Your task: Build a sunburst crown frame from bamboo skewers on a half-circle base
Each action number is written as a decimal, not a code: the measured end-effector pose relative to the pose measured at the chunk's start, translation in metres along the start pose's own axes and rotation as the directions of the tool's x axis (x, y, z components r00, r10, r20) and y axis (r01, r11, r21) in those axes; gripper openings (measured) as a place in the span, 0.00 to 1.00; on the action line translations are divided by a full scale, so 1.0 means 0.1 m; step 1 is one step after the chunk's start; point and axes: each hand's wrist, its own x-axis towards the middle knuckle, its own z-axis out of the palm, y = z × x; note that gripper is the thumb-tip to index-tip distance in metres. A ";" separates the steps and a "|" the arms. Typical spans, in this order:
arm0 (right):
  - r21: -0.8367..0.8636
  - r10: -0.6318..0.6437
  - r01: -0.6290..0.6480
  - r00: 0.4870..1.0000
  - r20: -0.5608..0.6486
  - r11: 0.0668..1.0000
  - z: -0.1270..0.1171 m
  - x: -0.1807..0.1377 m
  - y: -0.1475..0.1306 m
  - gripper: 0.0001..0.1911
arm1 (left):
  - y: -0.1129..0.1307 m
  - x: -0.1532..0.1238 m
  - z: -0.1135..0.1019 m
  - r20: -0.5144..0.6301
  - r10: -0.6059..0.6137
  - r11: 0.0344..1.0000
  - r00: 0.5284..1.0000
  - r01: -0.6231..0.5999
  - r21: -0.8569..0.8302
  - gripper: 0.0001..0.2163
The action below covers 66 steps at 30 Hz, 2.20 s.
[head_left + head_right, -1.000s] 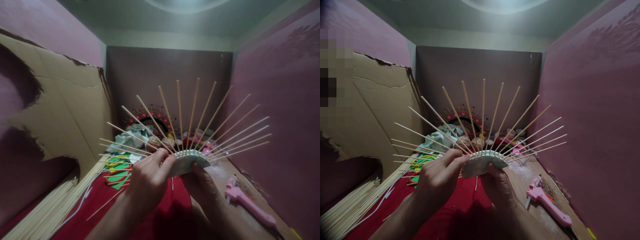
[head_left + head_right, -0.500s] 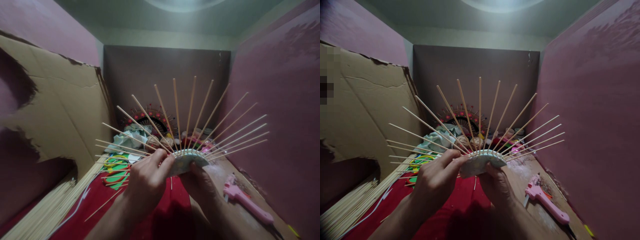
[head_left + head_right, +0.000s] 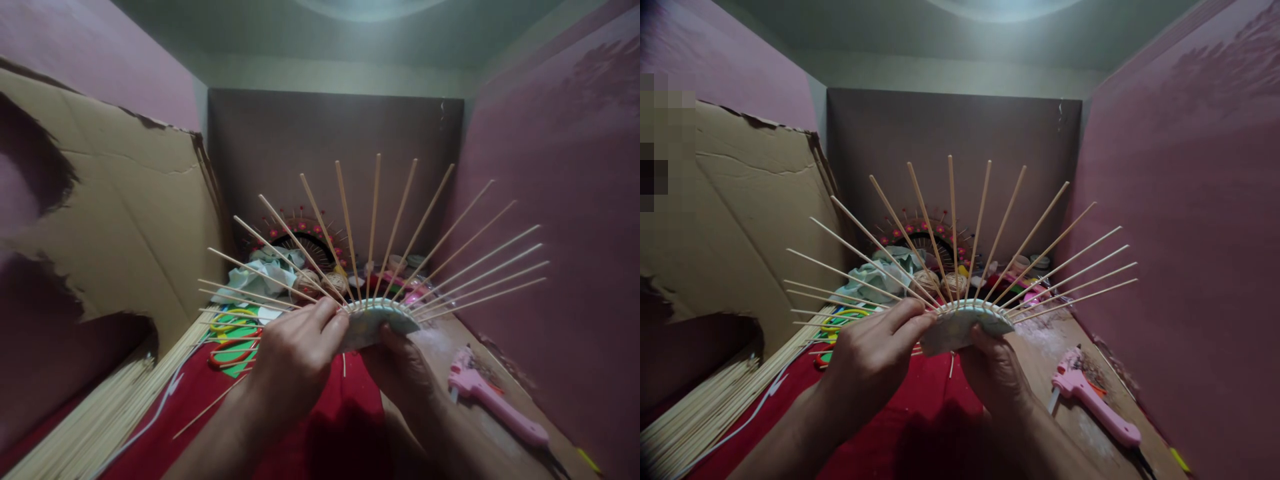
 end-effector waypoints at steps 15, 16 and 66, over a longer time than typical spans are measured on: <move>0.073 0.011 -0.006 0.998 -0.069 0.997 0.02 0.00 -0.01 0.16 | 0.02 0.00 -0.03 -0.049 -0.118 0.986 0.992 0.111 -0.125 0.12; 0.067 0.009 -0.004 0.997 -0.081 0.998 0.03 0.00 -0.02 0.16 | 0.03 0.00 -0.03 -0.067 -0.122 0.986 0.990 0.112 -0.127 0.12; 0.227 0.121 -0.094 0.987 -0.107 0.969 -0.02 0.04 -0.11 0.20 | 0.11 -0.04 0.05 -0.101 -0.118 0.991 0.988 0.124 0.057 0.12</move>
